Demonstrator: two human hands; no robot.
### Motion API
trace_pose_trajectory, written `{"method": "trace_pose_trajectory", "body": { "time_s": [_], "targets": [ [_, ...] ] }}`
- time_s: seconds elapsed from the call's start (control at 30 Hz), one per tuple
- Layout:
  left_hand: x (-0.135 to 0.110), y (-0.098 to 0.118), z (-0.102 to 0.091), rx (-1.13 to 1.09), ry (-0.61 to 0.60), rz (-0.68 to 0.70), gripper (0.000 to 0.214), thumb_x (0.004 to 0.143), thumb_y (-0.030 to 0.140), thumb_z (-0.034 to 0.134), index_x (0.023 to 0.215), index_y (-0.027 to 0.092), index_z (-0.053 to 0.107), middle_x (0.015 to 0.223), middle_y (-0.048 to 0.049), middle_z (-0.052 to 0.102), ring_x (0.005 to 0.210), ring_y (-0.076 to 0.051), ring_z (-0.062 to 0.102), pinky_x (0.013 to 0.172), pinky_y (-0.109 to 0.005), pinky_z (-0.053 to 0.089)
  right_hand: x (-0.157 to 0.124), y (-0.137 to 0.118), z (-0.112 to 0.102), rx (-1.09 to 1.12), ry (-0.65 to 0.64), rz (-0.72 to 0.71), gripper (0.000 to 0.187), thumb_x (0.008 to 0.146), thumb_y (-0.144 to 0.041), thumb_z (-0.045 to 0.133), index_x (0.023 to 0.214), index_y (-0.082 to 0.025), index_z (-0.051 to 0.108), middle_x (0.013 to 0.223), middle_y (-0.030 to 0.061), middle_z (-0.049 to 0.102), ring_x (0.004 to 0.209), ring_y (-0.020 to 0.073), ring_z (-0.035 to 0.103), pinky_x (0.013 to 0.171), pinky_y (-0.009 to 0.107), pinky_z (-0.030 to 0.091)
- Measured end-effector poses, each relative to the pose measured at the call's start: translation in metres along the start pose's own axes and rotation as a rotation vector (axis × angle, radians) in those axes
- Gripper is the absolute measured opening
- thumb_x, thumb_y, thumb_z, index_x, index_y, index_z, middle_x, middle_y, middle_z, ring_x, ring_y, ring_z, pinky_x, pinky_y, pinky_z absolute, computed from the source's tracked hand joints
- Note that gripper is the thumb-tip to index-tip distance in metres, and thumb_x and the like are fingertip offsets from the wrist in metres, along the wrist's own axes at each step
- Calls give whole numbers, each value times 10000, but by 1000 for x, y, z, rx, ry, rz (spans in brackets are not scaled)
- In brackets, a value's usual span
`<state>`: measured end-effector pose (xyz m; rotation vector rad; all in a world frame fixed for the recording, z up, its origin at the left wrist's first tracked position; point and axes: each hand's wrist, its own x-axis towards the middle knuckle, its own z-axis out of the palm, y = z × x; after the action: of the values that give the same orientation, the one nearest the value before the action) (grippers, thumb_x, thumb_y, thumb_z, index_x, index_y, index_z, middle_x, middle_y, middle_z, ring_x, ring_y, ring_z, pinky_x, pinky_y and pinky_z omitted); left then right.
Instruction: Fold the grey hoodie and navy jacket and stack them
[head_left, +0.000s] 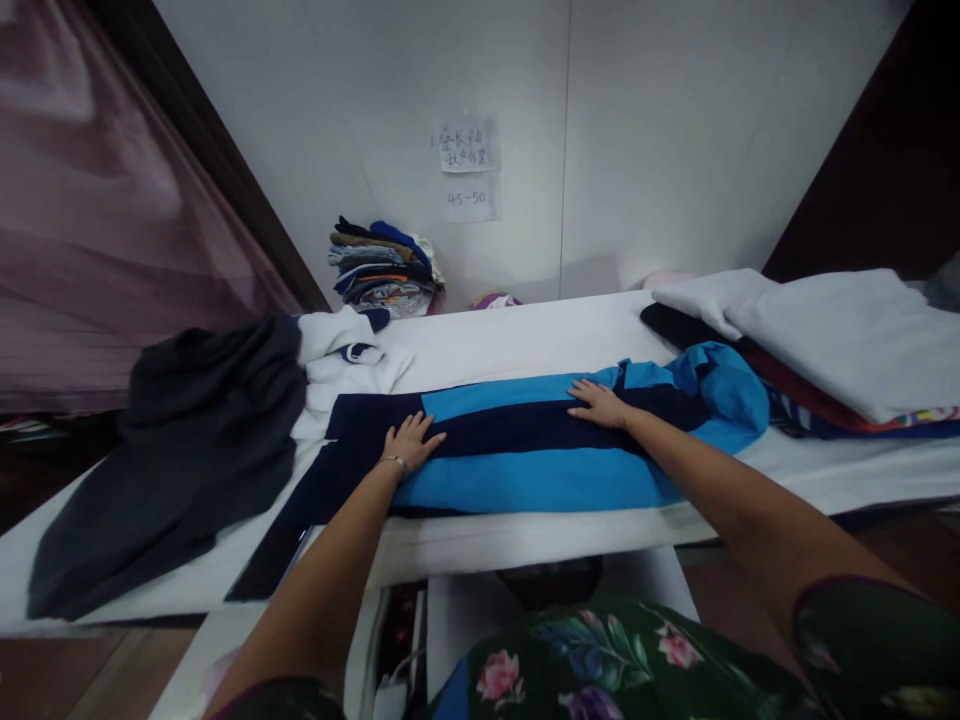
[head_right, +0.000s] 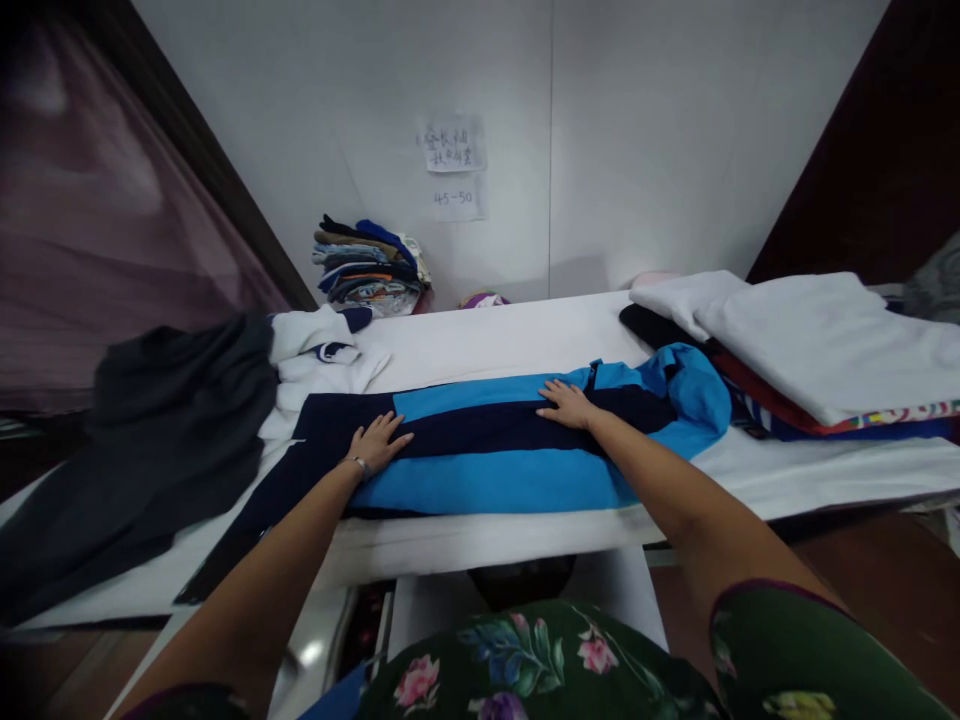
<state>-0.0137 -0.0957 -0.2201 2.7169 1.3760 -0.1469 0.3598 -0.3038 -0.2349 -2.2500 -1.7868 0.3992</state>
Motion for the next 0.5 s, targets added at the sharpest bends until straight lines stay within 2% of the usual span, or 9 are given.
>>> {"method": "trace_pose_trajectory", "body": {
  "time_s": [0.07, 0.13, 0.2, 0.27, 0.37, 0.5],
  "targets": [
    [-8, 6, -10, -36, 32, -34, 604, 910, 534, 365, 1435, 236, 383, 1546, -95, 265, 1436, -275, 194, 1127, -554, 184, -9, -3, -9, 131, 52, 29, 682, 856, -607, 460, 1412, -211, 443, 1517, 90, 328, 1422, 306, 209, 1154, 501, 196],
    [-22, 13, -16, -86, 115, -20, 573, 918, 513, 365, 1411, 227, 420, 1533, -93, 302, 1429, -270, 217, 1130, -547, 190, -28, -7, -15, 259, 145, 30, 648, 860, -579, 469, 1390, -205, 474, 1476, 83, 406, 1389, 298, 304, 1140, 469, 269],
    [-40, 17, -16, -137, 179, 68, 517, 924, 486, 366, 1357, 231, 491, 1498, -75, 381, 1405, -249, 285, 1136, -496, 227, -55, -13, -16, 349, 185, 6, 579, 868, -547, 470, 1340, -217, 533, 1390, 66, 520, 1302, 291, 447, 1094, 455, 361],
    [-58, 18, -11, -168, 186, 172, 469, 920, 469, 380, 1285, 238, 563, 1442, -56, 467, 1356, -226, 375, 1132, -437, 269, -85, -19, -12, 389, 166, -28, 505, 875, -519, 470, 1267, -229, 599, 1284, 52, 613, 1188, 279, 559, 1034, 442, 438],
    [-81, 16, 2, -165, 159, 235, 444, 909, 450, 400, 1243, 239, 602, 1384, -54, 532, 1298, -220, 451, 1122, -414, 303, -126, -27, -3, 314, 176, -69, 464, 879, -509, 474, 1220, -239, 633, 1246, 57, 637, 1164, 284, 575, 1015, 447, 457],
    [-100, 8, 13, -128, 204, 217, 463, 884, 440, 443, 1268, 225, 586, 1418, -68, 492, 1329, -243, 411, 1124, -409, 309, -163, -35, 9, 150, 306, -92, 510, 897, -525, 447, 1301, -238, 566, 1354, 93, 549, 1260, 300, 489, 1056, 493, 403]
  ]
}}
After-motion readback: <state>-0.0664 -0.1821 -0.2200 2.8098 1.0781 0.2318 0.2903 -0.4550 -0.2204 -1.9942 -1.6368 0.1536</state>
